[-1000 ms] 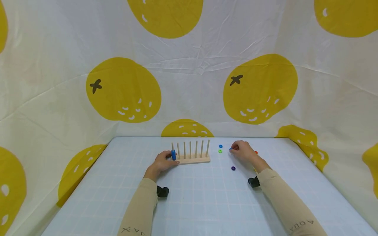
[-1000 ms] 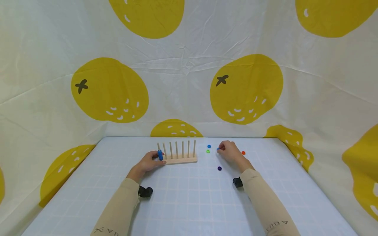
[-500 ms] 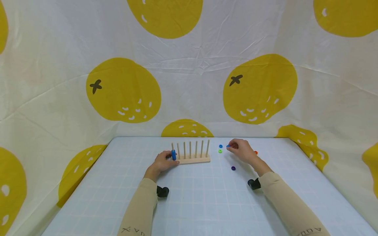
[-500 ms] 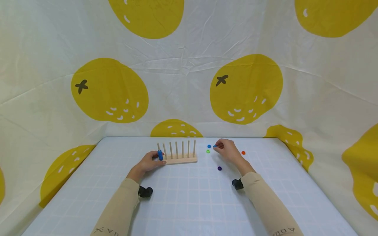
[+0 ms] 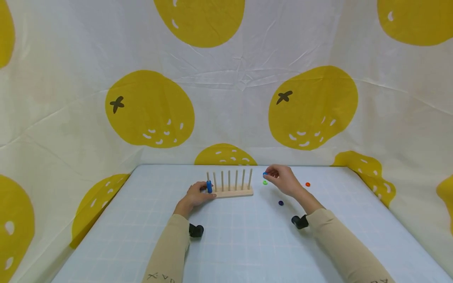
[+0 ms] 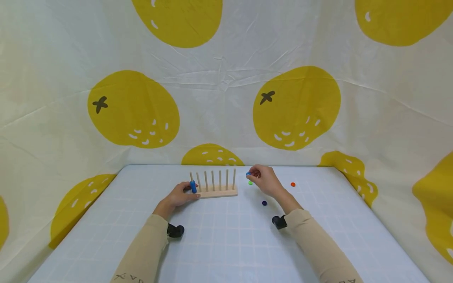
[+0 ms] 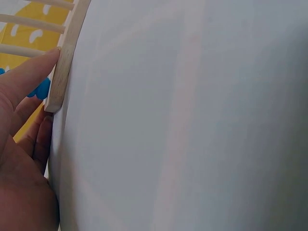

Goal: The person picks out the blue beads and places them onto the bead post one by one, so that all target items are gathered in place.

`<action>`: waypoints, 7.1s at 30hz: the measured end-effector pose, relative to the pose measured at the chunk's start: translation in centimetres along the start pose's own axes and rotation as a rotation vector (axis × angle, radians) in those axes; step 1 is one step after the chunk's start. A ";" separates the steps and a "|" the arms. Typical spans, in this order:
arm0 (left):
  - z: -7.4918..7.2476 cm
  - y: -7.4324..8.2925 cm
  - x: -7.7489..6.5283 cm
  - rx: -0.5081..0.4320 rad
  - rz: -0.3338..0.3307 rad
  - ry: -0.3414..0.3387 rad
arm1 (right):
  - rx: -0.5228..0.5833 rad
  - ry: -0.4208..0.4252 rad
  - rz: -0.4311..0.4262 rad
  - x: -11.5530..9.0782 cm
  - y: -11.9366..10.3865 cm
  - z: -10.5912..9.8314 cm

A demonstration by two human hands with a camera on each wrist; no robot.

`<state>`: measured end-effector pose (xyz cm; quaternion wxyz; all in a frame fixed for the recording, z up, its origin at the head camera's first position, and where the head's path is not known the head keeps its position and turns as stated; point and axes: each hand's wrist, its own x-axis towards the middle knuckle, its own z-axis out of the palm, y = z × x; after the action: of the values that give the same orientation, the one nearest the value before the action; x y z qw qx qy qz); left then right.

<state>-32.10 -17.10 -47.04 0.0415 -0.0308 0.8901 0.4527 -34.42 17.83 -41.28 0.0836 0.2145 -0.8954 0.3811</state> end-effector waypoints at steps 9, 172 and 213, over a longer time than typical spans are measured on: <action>0.0 -0.4 0.4 -0.009 0.004 -0.004 | 0.051 -0.021 -0.112 1.0 -3.5 1.5; 0.4 -0.5 0.6 0.002 -0.023 0.023 | -0.148 -0.163 0.353 5.5 5.7 2.6; 0.1 -0.5 0.6 0.006 0.001 0.009 | -0.043 -0.010 0.057 2.9 -1.1 0.2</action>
<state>-32.62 -17.33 -47.54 0.0372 -0.0325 0.8916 0.4501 -36.52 16.08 -39.79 0.0729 0.1887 -0.9095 0.3631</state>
